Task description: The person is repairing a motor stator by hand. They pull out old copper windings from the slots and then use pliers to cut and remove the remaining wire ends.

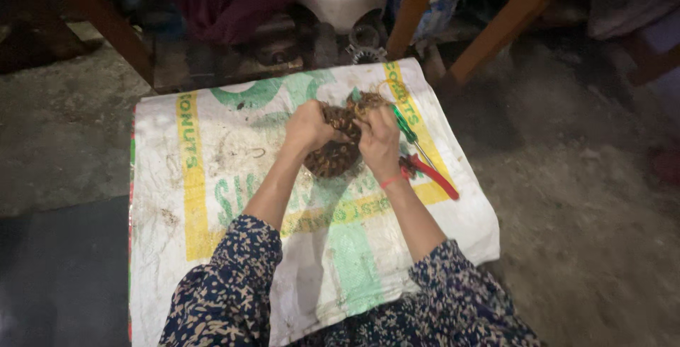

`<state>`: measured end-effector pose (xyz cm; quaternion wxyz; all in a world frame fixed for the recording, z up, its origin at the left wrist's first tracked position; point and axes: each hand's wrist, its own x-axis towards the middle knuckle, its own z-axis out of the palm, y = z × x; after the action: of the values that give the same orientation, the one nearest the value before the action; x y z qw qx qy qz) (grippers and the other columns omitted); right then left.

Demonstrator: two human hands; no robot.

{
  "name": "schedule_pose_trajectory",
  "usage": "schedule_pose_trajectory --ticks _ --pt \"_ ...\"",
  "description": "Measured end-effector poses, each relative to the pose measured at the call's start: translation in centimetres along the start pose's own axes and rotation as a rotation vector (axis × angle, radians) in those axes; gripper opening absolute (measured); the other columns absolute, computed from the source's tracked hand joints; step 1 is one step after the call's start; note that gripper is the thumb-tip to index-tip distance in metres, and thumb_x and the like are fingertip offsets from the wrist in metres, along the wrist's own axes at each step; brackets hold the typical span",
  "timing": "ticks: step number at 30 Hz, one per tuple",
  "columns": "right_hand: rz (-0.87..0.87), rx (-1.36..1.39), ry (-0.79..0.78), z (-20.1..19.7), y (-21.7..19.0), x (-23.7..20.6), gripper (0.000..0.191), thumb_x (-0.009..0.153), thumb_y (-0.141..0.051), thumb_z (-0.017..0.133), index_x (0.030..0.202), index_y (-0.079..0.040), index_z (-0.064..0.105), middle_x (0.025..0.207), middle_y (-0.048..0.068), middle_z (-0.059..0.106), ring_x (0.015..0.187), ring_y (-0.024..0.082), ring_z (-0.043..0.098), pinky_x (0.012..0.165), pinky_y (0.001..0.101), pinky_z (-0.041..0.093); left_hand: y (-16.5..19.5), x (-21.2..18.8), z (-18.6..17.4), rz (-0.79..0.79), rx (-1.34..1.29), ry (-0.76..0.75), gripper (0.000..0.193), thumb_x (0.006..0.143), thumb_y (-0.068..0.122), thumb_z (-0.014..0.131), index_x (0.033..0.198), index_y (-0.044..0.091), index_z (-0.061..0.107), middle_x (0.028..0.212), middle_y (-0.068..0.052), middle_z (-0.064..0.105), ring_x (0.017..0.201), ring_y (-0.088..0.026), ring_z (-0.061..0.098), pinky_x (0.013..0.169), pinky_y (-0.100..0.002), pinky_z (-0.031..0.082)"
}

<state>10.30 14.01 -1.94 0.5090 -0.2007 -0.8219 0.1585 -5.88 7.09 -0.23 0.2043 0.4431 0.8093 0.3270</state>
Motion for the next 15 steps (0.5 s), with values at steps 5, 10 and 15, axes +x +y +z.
schedule_pose_trajectory --ticks 5,10,15 --pt "-0.049 0.058 0.012 0.8 0.1 0.4 0.019 0.086 0.005 0.071 0.086 -0.001 0.053 0.087 0.016 0.053 0.086 0.039 0.055 0.073 0.0483 0.043 -0.5 -1.1 -0.3 0.083 -0.03 0.105 0.057 0.049 0.036 0.098 0.091 0.004 0.078 0.086 -0.017 0.076 0.082 -0.032 0.074 0.076 -0.041 0.057" --pt "0.01 0.069 -0.031 0.1 0.4 -0.3 0.018 0.089 0.005 0.07 0.088 0.001 0.053 0.088 0.017 0.053 0.085 0.039 0.055 0.071 0.0479 0.044 -0.4 -1.2 -0.4 0.069 -0.008 0.076 0.054 0.052 0.035 0.097 0.091 0.004 0.078 0.087 -0.018 0.076 0.083 -0.033 0.074 0.076 -0.042 0.056" --pt "0.046 0.092 0.018 0.3 -0.1 -0.8 0.021 0.089 0.001 0.073 0.085 0.0 0.053 0.085 0.015 0.054 0.082 0.038 0.056 0.07 0.0479 0.044 -0.6 -1.2 -0.7 0.021 -0.074 0.055 0.057 0.051 0.034 0.097 0.097 0.007 0.078 0.09 -0.015 0.078 0.083 -0.03 0.076 0.076 -0.041 0.057"
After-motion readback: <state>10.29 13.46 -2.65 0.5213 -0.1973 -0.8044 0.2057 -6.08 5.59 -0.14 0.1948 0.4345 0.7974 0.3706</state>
